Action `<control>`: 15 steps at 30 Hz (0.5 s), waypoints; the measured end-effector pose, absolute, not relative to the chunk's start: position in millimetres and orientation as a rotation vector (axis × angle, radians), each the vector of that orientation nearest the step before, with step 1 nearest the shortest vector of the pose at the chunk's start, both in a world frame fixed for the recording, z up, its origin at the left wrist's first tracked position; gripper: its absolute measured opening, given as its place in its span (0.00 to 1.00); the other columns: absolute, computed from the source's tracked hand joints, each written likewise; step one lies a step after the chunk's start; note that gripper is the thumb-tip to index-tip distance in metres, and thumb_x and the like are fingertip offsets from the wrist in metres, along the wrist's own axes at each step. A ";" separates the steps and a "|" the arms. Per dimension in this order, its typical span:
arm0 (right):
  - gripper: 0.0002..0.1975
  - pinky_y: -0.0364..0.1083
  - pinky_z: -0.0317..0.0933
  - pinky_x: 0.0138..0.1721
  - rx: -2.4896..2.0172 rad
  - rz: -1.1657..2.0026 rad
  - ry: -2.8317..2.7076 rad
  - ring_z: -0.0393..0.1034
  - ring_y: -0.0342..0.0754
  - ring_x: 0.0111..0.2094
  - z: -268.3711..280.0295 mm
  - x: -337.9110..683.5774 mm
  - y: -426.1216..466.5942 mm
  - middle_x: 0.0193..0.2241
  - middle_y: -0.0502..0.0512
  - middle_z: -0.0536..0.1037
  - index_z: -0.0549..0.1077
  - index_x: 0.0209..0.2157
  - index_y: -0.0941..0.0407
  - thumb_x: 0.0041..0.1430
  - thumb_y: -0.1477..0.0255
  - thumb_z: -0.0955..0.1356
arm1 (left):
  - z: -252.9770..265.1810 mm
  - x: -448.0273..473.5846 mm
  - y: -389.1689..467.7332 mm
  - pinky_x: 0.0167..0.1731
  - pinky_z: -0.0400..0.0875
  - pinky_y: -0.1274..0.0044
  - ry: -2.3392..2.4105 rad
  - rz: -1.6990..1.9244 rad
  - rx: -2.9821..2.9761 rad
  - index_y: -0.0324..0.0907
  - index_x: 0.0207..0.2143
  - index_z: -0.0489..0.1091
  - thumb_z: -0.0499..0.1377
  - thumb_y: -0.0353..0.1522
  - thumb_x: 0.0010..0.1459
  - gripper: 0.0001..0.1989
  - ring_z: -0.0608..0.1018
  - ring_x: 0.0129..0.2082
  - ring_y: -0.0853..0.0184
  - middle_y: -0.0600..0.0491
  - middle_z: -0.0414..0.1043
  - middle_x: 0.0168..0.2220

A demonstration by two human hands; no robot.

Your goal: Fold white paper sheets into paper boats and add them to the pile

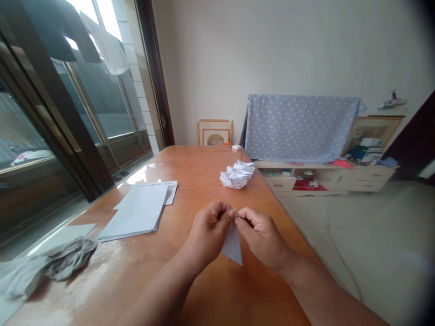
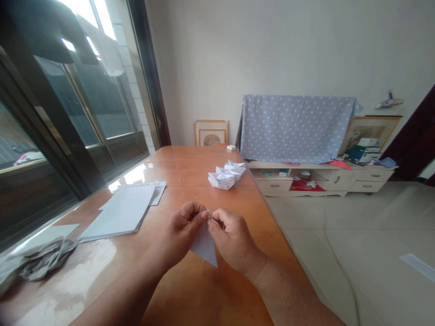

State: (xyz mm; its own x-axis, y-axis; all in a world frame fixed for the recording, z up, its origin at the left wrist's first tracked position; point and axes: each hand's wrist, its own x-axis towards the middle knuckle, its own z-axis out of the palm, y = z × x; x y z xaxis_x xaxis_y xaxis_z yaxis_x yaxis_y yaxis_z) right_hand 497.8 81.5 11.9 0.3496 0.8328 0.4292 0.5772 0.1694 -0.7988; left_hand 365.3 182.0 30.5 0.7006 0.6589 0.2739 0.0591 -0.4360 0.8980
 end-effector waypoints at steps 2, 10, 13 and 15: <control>0.12 0.42 0.56 0.30 -1.524 0.286 -1.314 0.60 0.43 0.28 11.9 498.7 81.5 0.25 0.47 0.67 0.68 0.29 0.56 0.66 0.67 0.64 | 30.4 365.2 182.8 0.26 0.61 0.80 0.533 0.762 1.916 0.42 0.35 0.70 0.56 0.37 0.63 0.08 0.68 0.27 0.70 0.56 0.69 0.28; 0.12 0.42 0.57 0.31 -1.511 0.320 -1.247 0.59 0.43 0.28 13.5 499.9 81.4 0.25 0.47 0.66 0.68 0.28 0.56 0.66 0.65 0.65 | 32.0 363.8 182.0 0.32 0.65 0.79 0.474 0.852 1.859 0.43 0.36 0.62 0.57 0.28 0.58 0.05 0.71 0.32 0.70 0.56 0.68 0.33; 0.12 0.43 0.59 0.32 -1.486 0.329 -1.221 0.61 0.44 0.29 13.5 499.9 81.8 0.27 0.48 0.69 0.70 0.31 0.56 0.66 0.64 0.66 | 33.2 364.0 179.8 0.30 0.63 0.79 0.503 0.825 1.878 0.43 0.36 0.62 0.57 0.30 0.59 0.04 0.70 0.30 0.70 0.56 0.67 0.32; 0.12 0.43 0.59 0.33 -1.473 0.308 -1.220 0.63 0.44 0.30 12.8 500.0 81.9 0.27 0.49 0.70 0.70 0.31 0.56 0.66 0.63 0.66 | 34.0 364.1 178.6 0.30 0.63 0.78 0.520 0.821 1.906 0.43 0.36 0.63 0.57 0.30 0.59 0.04 0.70 0.31 0.70 0.56 0.68 0.32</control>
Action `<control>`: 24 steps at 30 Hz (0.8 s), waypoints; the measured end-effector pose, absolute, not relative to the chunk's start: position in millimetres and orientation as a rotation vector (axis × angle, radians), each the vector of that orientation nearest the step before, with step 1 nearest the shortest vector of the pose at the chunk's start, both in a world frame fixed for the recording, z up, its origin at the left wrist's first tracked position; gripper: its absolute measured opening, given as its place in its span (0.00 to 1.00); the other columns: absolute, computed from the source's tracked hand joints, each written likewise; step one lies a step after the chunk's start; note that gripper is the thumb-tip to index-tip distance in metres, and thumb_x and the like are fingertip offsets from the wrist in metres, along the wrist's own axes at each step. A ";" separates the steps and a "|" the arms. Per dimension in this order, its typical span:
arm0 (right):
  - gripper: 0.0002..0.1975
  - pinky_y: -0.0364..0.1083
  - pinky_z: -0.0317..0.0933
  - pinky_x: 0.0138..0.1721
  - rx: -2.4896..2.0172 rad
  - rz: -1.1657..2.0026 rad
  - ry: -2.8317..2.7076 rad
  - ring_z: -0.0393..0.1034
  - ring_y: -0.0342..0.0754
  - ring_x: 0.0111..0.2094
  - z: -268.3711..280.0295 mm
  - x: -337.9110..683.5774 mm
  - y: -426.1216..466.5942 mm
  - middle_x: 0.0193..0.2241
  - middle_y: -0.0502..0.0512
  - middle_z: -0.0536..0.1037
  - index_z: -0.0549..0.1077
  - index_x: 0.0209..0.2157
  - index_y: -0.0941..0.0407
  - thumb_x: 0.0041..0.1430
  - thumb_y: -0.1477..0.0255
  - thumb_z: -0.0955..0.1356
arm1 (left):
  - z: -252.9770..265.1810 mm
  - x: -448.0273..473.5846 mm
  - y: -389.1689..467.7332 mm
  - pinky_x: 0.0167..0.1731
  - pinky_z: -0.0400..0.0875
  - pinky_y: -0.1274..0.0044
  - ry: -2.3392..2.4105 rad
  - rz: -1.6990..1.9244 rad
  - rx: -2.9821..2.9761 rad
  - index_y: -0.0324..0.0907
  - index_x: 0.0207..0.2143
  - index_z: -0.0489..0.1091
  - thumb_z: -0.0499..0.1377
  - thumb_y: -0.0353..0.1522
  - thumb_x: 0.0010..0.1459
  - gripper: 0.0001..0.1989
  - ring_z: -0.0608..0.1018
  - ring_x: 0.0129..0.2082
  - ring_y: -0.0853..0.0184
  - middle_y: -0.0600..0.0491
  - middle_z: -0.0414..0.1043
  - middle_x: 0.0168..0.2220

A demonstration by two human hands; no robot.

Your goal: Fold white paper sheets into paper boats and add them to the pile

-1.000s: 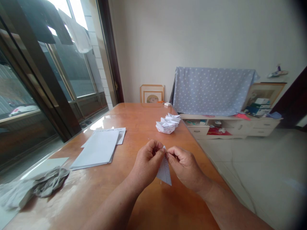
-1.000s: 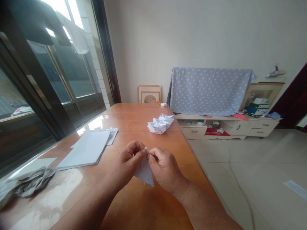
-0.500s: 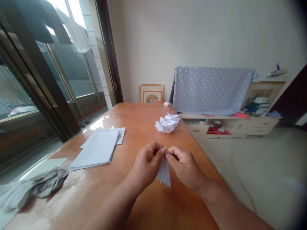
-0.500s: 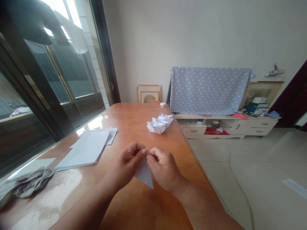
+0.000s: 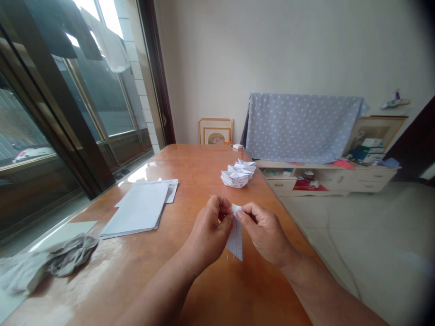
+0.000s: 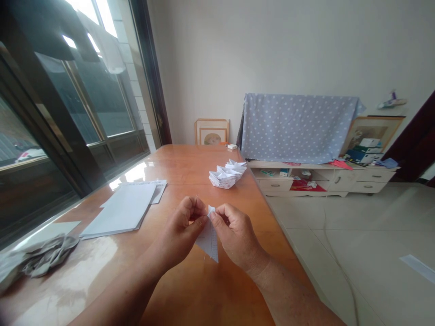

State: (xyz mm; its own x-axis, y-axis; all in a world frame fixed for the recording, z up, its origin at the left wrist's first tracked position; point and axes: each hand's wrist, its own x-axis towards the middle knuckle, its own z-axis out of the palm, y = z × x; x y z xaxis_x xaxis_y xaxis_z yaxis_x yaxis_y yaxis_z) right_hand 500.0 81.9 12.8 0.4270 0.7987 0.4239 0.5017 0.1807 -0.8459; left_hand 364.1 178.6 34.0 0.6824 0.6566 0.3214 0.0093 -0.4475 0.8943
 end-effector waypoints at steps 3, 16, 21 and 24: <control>0.12 0.43 0.59 0.33 -1.463 0.276 -1.235 0.63 0.44 0.30 11.6 500.2 82.0 0.27 0.49 0.70 0.70 0.30 0.56 0.65 0.64 0.66 | 34.4 363.7 178.0 0.30 0.64 0.77 0.541 0.818 1.938 0.43 0.38 0.63 0.56 0.30 0.60 0.05 0.71 0.32 0.69 0.55 0.69 0.33; 0.15 0.43 0.56 0.31 -1.353 0.433 -1.053 0.58 0.43 0.28 14.0 513.6 83.5 0.25 0.47 0.65 0.69 0.31 0.55 0.66 0.59 0.66 | 44.4 355.9 186.9 0.33 0.64 0.76 0.678 0.699 1.945 0.43 0.38 0.68 0.59 0.32 0.56 0.07 0.72 0.35 0.66 0.52 0.72 0.38; 0.15 0.43 0.58 0.33 -1.307 0.547 -1.095 0.59 0.44 0.30 11.5 510.2 84.3 0.28 0.49 0.67 0.71 0.33 0.55 0.65 0.58 0.66 | 41.4 355.6 186.8 0.29 0.62 0.78 0.427 0.446 1.737 0.41 0.39 0.71 0.59 0.44 0.61 0.15 0.71 0.31 0.68 0.53 0.71 0.33; 0.15 0.43 0.56 0.31 -1.298 0.565 -1.097 0.58 0.43 0.29 14.0 508.2 83.5 0.27 0.48 0.66 0.71 0.34 0.55 0.65 0.58 0.66 | 33.7 358.4 187.9 0.26 0.58 0.79 0.381 0.390 1.690 0.39 0.34 0.70 0.59 0.46 0.61 0.17 0.67 0.25 0.72 0.56 0.66 0.28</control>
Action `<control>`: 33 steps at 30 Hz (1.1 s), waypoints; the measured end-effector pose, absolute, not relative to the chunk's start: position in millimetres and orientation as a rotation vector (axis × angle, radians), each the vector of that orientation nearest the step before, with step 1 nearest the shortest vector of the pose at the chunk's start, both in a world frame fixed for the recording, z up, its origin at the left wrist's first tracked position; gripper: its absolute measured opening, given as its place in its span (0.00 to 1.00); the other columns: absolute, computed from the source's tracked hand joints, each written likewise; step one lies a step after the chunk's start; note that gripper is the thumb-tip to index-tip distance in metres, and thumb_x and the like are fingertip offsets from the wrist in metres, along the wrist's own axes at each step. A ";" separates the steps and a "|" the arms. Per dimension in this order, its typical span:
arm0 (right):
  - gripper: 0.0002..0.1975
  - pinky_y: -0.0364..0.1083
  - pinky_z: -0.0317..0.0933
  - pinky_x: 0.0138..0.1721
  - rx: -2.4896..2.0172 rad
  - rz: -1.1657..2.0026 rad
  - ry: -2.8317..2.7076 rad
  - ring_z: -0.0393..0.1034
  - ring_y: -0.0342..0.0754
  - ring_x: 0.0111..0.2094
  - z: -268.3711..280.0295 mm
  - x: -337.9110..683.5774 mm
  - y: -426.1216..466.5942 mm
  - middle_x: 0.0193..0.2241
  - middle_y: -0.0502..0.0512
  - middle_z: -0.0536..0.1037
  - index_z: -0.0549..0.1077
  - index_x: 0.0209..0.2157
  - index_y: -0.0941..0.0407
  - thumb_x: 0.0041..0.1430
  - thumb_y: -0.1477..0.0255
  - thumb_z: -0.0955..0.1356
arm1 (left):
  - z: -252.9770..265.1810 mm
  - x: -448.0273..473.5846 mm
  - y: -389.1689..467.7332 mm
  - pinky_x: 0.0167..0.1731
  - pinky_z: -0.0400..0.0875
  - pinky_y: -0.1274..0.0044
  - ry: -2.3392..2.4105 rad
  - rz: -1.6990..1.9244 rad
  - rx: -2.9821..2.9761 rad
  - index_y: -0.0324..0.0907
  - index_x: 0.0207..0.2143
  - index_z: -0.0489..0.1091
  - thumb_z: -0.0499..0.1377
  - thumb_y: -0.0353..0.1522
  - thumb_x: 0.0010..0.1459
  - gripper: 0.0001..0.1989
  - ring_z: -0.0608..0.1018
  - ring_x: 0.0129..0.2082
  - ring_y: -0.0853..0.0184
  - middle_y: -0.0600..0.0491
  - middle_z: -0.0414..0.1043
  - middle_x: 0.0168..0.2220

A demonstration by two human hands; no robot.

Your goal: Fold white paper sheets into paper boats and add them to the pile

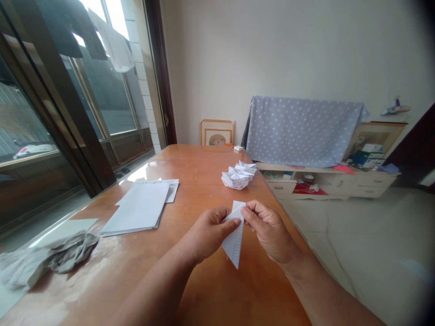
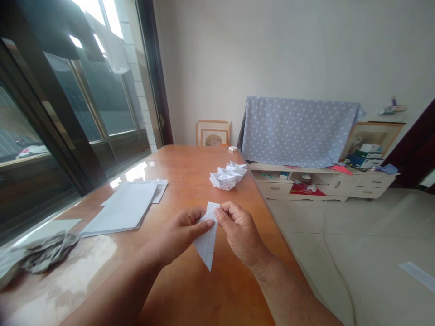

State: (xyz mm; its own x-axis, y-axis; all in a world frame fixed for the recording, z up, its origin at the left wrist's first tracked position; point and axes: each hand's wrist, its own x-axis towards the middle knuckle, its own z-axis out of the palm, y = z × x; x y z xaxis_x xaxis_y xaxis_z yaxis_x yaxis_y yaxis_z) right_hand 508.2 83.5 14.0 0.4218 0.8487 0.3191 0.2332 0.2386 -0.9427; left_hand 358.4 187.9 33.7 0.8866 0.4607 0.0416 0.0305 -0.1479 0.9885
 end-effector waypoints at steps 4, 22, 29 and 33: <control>0.13 0.42 0.56 0.32 -1.262 0.651 -1.114 0.58 0.42 0.29 18.0 507.3 82.9 0.28 0.48 0.68 0.72 0.35 0.56 0.63 0.60 0.68 | 27.5 360.8 190.2 0.24 0.55 0.80 0.397 0.397 1.659 0.39 0.31 0.68 0.61 0.48 0.59 0.20 0.64 0.23 0.73 0.57 0.63 0.25; 0.10 0.43 0.56 0.30 -1.185 0.845 -0.968 0.59 0.41 0.26 14.5 516.3 85.4 0.28 0.47 0.70 0.73 0.39 0.55 0.55 0.68 0.72 | 33.8 363.1 187.1 0.22 0.54 0.82 0.452 0.440 1.522 0.40 0.31 0.67 0.64 0.44 0.56 0.16 0.62 0.21 0.75 0.59 0.62 0.23; 0.10 0.43 0.57 0.30 -1.183 0.948 -0.958 0.61 0.41 0.25 21.3 522.8 81.5 0.26 0.46 0.72 0.74 0.40 0.54 0.54 0.73 0.70 | 37.7 361.7 184.9 0.22 0.54 0.82 0.485 0.399 1.534 0.40 0.33 0.69 0.62 0.40 0.57 0.12 0.64 0.22 0.74 0.57 0.64 0.24; 0.07 0.42 0.57 0.29 -1.214 0.959 -0.983 0.62 0.41 0.24 19.9 526.6 80.8 0.26 0.46 0.72 0.74 0.37 0.54 0.55 0.73 0.69 | 35.3 361.2 186.2 0.21 0.53 0.82 0.506 0.388 1.567 0.40 0.33 0.69 0.62 0.40 0.56 0.12 0.63 0.21 0.74 0.58 0.63 0.24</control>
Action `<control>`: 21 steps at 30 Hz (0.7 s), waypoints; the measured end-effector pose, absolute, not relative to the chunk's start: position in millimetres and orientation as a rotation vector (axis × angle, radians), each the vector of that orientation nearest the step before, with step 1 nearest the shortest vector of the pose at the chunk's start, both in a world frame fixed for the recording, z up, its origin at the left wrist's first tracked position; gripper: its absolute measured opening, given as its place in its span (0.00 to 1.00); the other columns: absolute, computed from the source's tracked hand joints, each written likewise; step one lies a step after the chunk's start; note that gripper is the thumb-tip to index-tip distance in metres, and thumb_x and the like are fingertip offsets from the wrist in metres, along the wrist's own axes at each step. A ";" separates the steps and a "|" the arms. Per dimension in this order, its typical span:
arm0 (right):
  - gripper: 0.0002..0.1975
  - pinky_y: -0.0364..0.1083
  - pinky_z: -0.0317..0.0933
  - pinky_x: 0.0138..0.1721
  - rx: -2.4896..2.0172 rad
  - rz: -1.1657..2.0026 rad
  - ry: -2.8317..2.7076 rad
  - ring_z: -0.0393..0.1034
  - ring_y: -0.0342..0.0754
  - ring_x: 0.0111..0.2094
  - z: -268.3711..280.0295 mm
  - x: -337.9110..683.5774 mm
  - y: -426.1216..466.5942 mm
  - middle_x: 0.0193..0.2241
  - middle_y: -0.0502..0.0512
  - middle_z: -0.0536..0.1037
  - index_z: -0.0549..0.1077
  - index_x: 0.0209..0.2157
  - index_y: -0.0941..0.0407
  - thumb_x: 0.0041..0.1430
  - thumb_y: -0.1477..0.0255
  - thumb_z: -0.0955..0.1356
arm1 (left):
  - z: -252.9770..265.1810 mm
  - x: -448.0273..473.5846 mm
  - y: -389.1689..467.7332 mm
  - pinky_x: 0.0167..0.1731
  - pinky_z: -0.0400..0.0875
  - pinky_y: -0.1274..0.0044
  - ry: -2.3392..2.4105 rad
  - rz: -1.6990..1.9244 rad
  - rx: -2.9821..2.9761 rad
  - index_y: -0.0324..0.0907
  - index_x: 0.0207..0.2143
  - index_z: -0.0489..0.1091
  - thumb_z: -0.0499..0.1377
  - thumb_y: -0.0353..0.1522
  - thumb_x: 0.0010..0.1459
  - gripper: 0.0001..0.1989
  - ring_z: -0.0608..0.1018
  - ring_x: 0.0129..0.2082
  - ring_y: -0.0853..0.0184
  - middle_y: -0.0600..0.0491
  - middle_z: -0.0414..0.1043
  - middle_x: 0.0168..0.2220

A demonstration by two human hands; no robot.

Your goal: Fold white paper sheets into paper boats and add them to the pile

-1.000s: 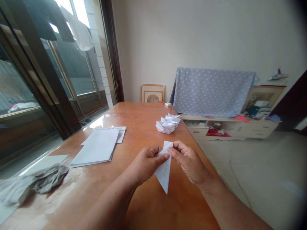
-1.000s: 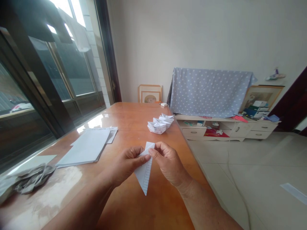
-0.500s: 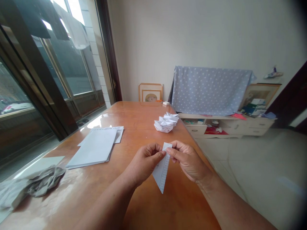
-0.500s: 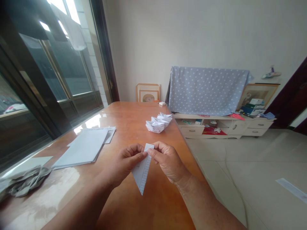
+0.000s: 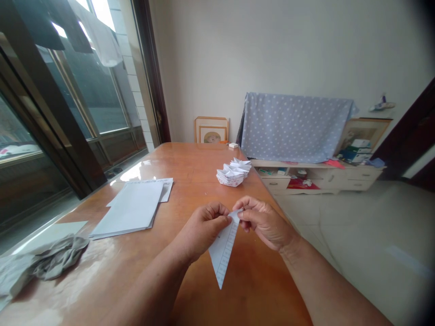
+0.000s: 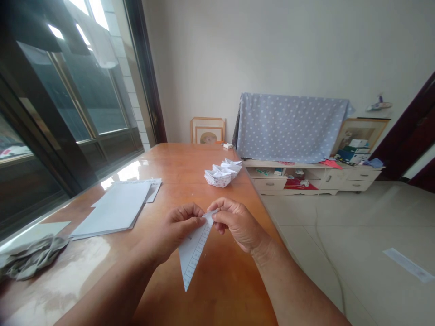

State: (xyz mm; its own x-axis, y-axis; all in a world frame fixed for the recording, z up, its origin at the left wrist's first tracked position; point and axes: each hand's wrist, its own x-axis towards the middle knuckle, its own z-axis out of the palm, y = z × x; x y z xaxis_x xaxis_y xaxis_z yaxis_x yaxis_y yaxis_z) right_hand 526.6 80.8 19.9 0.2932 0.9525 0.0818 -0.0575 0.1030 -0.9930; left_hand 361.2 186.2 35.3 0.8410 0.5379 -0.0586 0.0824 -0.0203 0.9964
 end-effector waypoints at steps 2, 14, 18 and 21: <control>0.05 0.42 0.57 0.29 -1.225 0.950 -0.999 0.63 0.41 0.24 17.8 528.4 81.1 0.25 0.47 0.72 0.75 0.36 0.55 0.55 0.73 0.69 | 34.2 361.0 186.9 0.21 0.53 0.82 0.516 0.382 1.581 0.40 0.33 0.69 0.62 0.40 0.56 0.12 0.63 0.21 0.74 0.58 0.63 0.23; 0.04 0.43 0.60 0.31 -1.287 0.884 -1.128 0.66 0.43 0.25 15.6 539.1 80.8 0.22 0.48 0.73 0.75 0.32 0.55 0.55 0.76 0.67 | 33.0 361.4 185.1 0.21 0.51 0.81 0.520 0.281 1.443 0.40 0.34 0.69 0.63 0.38 0.54 0.11 0.62 0.21 0.75 0.59 0.62 0.23; 0.04 0.44 0.61 0.32 -1.299 0.851 -1.169 0.67 0.43 0.26 15.7 540.4 80.2 0.22 0.48 0.73 0.76 0.31 0.55 0.54 0.76 0.67 | 33.7 361.2 186.1 0.22 0.52 0.81 0.499 0.256 1.409 0.39 0.34 0.70 0.63 0.37 0.54 0.10 0.63 0.22 0.74 0.57 0.62 0.24; 0.04 0.45 0.61 0.32 -1.298 0.840 -1.178 0.68 0.44 0.26 15.1 540.5 80.2 0.22 0.48 0.73 0.76 0.31 0.55 0.55 0.76 0.67 | 36.1 361.2 186.6 0.23 0.53 0.80 0.495 0.276 1.432 0.38 0.32 0.70 0.61 0.39 0.57 0.12 0.63 0.24 0.73 0.56 0.62 0.25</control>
State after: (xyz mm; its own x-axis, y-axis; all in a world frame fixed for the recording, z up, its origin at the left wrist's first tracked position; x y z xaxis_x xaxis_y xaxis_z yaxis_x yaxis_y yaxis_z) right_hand 540.5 80.2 15.1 0.2439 0.9546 0.1712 0.1498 0.1373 -0.9791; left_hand 361.2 186.6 36.1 0.8688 0.4687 -0.1596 0.1102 0.1311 0.9852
